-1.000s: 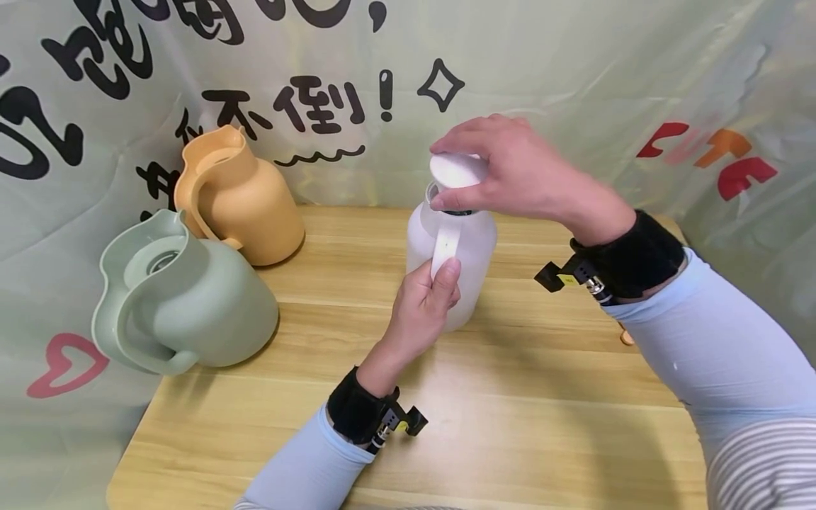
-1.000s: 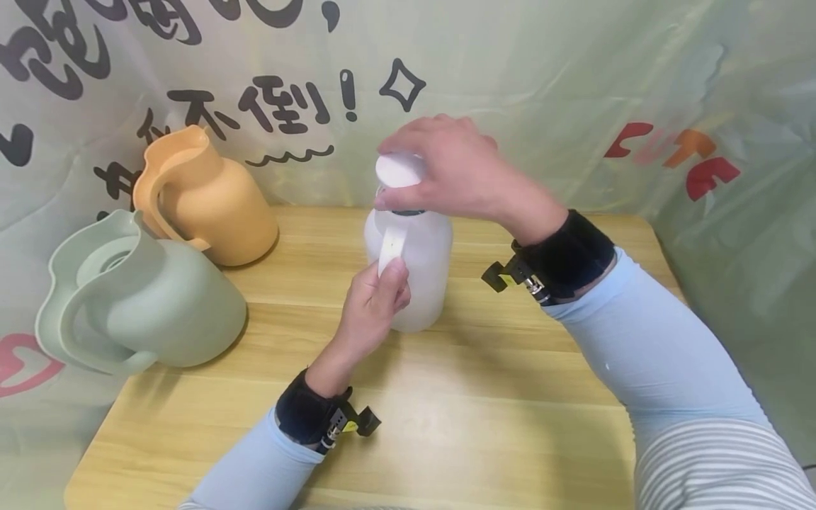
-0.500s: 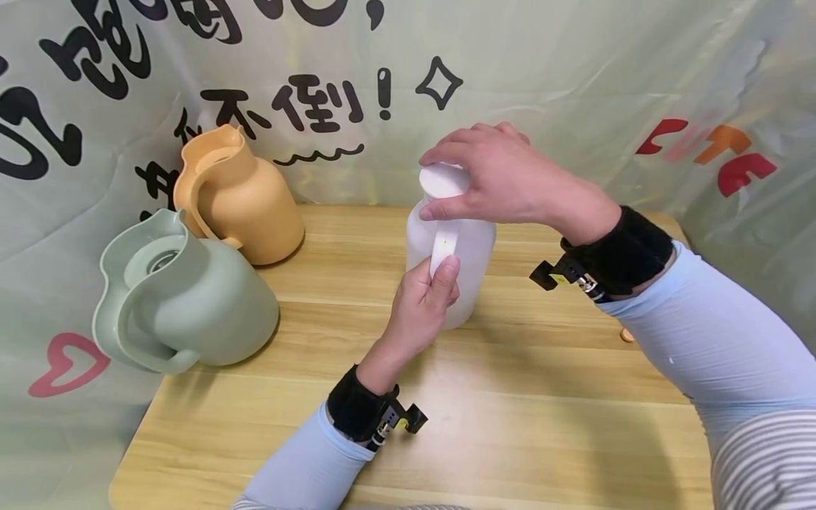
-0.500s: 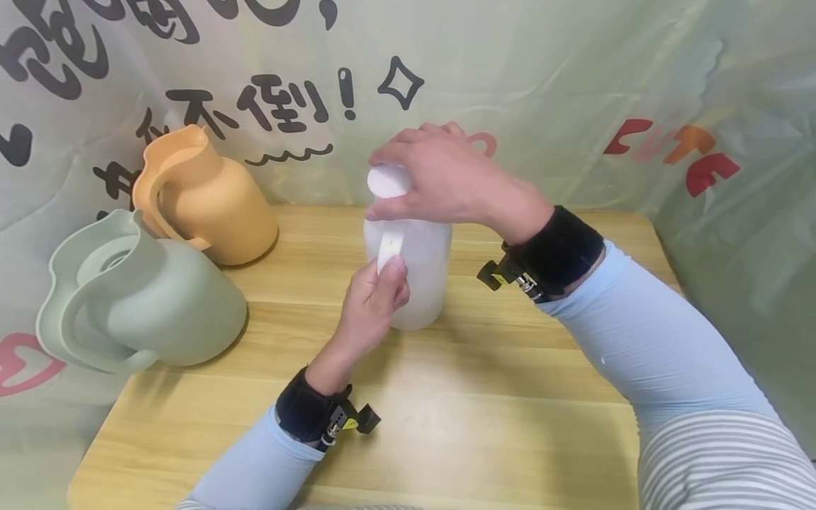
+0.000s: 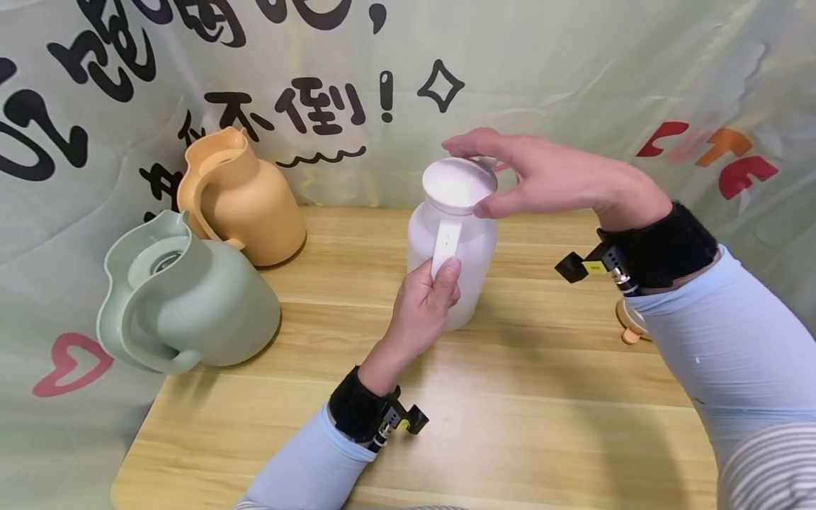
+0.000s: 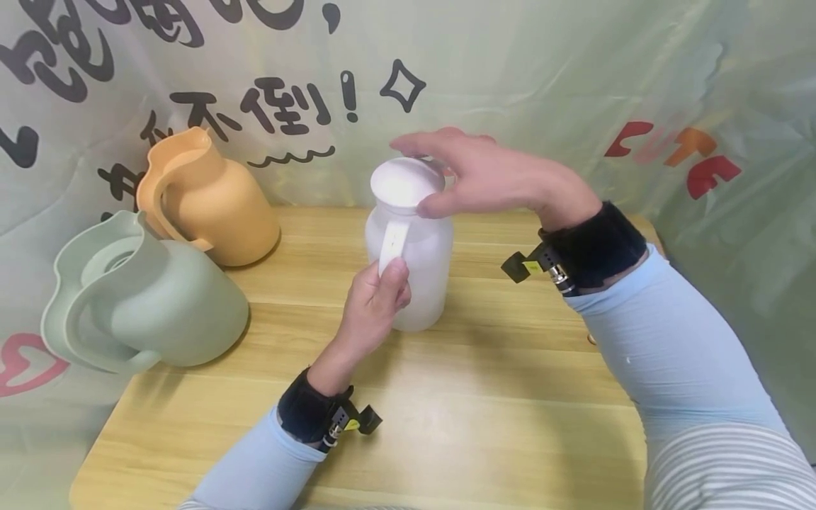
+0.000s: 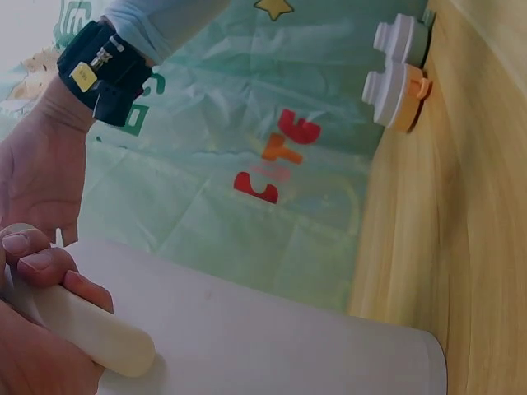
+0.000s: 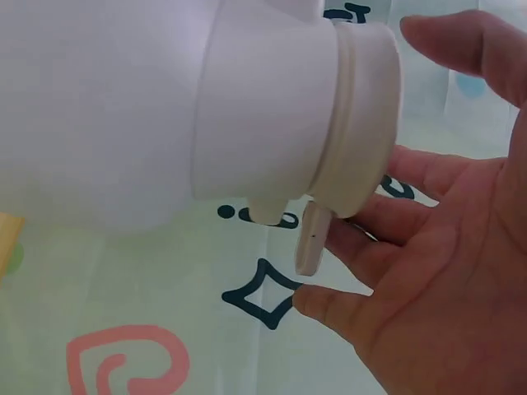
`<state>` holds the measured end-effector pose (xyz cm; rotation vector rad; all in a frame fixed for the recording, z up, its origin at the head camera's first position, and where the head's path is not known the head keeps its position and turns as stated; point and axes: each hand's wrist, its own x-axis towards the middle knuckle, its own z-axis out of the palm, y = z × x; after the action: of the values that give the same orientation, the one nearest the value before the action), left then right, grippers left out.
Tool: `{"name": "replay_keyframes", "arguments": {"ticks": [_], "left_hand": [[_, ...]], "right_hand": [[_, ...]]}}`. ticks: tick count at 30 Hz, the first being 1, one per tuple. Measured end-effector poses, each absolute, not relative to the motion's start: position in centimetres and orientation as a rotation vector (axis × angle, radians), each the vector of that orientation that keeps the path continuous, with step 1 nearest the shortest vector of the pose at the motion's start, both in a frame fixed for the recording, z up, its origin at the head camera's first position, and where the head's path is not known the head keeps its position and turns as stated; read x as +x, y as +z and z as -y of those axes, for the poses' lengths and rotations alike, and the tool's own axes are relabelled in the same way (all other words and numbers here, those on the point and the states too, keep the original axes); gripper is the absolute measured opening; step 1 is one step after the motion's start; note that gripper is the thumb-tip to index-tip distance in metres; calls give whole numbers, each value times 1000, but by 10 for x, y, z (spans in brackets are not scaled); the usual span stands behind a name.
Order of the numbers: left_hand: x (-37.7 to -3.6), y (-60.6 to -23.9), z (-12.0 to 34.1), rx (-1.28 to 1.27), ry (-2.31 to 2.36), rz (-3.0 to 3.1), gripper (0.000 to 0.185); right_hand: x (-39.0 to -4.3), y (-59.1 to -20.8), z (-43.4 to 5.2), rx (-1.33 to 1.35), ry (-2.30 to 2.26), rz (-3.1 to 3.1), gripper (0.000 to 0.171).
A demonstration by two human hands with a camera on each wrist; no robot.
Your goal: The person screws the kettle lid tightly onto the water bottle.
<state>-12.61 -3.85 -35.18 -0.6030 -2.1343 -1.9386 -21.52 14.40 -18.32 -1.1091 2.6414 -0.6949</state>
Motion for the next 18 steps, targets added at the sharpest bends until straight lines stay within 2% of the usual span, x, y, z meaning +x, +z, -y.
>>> {"name": "replay_keyframes", "arguments": {"ticks": [11,18], "left_hand": [[-126,-354,38,-597,-1927,2136,46],[-126,-354,37,-586,-1915,2131,46]], "right_hand": [[-218,-194,-147,-1105,-730,-2776,66],[-213,-201,-155,-1040,-828,-2879,51]]}}
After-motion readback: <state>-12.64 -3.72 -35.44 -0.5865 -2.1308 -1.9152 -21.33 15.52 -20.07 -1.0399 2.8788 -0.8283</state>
